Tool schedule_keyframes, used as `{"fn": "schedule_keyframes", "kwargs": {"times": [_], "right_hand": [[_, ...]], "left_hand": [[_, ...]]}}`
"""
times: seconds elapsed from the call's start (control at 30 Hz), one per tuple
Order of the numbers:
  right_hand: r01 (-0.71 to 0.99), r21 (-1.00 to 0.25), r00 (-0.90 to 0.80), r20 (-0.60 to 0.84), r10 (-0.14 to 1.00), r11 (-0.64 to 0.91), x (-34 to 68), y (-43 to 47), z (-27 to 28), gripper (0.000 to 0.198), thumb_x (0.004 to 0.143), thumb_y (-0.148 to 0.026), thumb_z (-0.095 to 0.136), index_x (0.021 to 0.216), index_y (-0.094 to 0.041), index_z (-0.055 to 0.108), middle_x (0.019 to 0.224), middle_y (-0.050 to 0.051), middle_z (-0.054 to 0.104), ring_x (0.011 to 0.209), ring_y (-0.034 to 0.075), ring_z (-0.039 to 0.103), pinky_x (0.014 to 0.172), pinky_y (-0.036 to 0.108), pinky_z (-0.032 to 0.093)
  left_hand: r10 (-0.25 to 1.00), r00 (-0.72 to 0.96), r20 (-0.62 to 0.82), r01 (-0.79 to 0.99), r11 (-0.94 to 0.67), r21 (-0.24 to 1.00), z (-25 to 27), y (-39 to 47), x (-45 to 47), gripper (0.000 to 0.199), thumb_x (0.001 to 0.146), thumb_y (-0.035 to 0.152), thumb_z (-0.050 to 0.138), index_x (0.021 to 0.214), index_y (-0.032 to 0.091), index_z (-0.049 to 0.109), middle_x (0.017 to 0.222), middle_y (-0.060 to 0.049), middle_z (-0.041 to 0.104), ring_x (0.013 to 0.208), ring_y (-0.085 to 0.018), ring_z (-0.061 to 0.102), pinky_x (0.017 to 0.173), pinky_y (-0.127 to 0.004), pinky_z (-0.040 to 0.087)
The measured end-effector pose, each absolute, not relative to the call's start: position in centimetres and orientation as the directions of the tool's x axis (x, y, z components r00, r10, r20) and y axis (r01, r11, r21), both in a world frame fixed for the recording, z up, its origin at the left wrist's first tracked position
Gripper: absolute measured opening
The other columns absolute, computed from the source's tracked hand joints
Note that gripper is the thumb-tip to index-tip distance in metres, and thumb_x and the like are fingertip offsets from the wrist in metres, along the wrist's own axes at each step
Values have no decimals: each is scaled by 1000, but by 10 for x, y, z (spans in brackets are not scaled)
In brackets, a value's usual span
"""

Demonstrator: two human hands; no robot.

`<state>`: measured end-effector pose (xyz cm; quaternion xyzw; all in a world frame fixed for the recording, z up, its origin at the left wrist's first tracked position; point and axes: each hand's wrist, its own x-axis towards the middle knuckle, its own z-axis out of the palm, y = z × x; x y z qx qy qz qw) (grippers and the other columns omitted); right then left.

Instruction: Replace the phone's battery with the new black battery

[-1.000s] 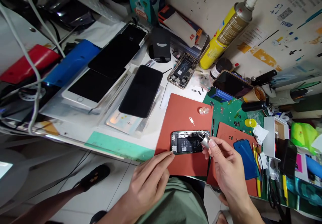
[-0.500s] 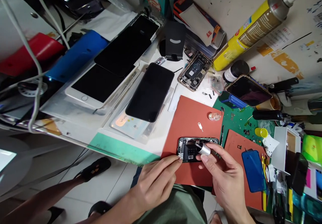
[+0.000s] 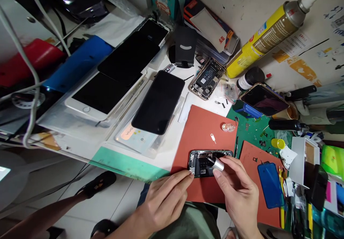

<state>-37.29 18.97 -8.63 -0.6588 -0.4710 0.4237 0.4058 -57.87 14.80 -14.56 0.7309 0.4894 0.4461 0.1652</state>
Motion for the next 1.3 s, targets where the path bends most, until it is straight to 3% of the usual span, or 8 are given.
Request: {"fn": "schedule_keyframes", "kwargs": {"times": [0.2,0.3,0.4,0.63,0.97,1.3], "right_hand": [[546,-836,47,92,995,52,-377,192,-86,25,92,-21,84,116,-27,86,110,10,75,98,24,77,78,32,69],[633,-728,-116,249,962,264,-375,193,-93,37,95,-11,79,128,-26,81,116,9,78,103,24,78,86,36,70],[641,-680,-202,297,933,355,-376,195,-99,46,94,-4,79,135,-24,76,122,9,80,111,24,78,98,39,69],[619,-701,-211,287,934,355,-382,198,-98,45,92,-1,80,131,-23,79,125,8,80,107,22,81,96,35,70],[614,-697,-279,246,928,370,-381,205,-91,43,93,-1,79,131,-20,77,122,9,81,107,22,80,95,35,69],[621,-659,-368,233,900,425,-372,214,-89,44,95,0,76,133,-20,75,120,9,81,113,27,78,95,43,68]], "left_hand": [[846,133,516,558,-494,666,-149,147,-578,39,95,-5,57,130,5,72,120,-15,81,109,-20,79,96,-30,63],[818,175,548,537,-546,643,-151,148,-579,37,97,-2,55,128,5,74,123,-16,81,107,-21,79,91,-32,63],[790,206,577,527,-586,615,-152,150,-579,36,98,2,54,126,7,76,126,-14,81,99,-20,79,84,-33,62],[763,244,598,490,-629,603,-151,154,-580,29,97,5,59,118,7,79,126,-11,82,90,-20,76,72,-32,58],[749,242,616,479,-645,596,-155,152,-580,30,96,4,61,120,4,78,125,-15,81,91,-21,76,70,-33,60],[751,214,625,485,-637,599,-157,152,-577,32,93,3,62,120,4,79,126,-17,80,88,-22,75,65,-33,58]]}}
